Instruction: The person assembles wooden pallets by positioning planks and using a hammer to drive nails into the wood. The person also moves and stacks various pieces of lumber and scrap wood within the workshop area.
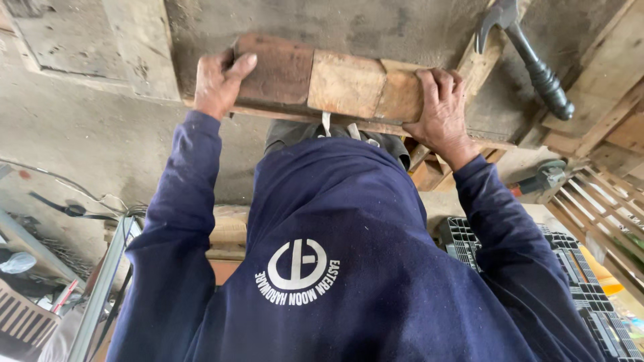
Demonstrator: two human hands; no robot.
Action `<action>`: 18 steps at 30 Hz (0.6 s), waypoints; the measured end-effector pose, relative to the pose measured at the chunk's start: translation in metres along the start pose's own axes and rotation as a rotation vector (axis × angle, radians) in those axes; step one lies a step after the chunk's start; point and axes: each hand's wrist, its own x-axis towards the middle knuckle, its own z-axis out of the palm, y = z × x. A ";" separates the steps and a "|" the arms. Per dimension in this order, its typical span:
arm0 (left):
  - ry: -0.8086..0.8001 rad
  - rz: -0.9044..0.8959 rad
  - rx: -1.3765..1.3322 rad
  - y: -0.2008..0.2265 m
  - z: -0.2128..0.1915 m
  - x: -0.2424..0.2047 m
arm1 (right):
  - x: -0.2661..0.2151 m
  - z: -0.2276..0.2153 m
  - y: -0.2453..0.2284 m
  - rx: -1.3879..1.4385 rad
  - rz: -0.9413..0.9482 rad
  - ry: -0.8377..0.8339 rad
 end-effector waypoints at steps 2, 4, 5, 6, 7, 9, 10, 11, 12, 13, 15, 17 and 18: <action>-0.015 -0.027 -0.007 -0.012 0.009 -0.022 | -0.012 0.002 0.004 -0.007 -0.062 0.029; -0.020 -0.058 0.003 -0.026 0.014 -0.040 | -0.019 0.004 0.007 0.003 -0.112 0.046; 0.006 -0.035 0.090 -0.031 0.016 -0.040 | -0.019 0.003 0.009 0.009 -0.124 0.052; 0.031 -0.012 0.176 -0.035 0.018 -0.036 | -0.019 0.003 0.011 0.016 -0.136 0.057; 0.043 0.018 0.255 -0.035 0.021 -0.033 | -0.020 0.001 0.013 0.018 -0.146 0.060; 0.183 0.022 0.563 -0.027 0.020 -0.041 | -0.021 -0.003 0.014 0.016 -0.165 0.065; 0.249 0.014 0.584 -0.017 0.022 -0.047 | -0.029 -0.006 0.013 0.034 -0.149 0.063; 0.318 0.005 0.604 -0.005 0.024 -0.055 | -0.033 -0.010 0.012 0.052 -0.136 0.063; 0.289 0.053 0.617 0.008 0.035 -0.061 | -0.039 -0.015 0.013 0.069 -0.124 0.064; 0.254 0.101 0.629 0.021 0.044 -0.067 | -0.050 -0.020 0.015 0.127 -0.072 0.068; 0.160 0.204 0.703 0.044 0.074 -0.076 | -0.079 -0.030 0.028 0.237 0.040 0.079; 0.056 0.314 0.830 0.065 0.112 -0.082 | -0.111 -0.035 0.052 0.209 0.077 0.142; 0.013 0.348 0.880 0.073 0.132 -0.083 | -0.126 -0.036 0.065 0.197 0.090 0.174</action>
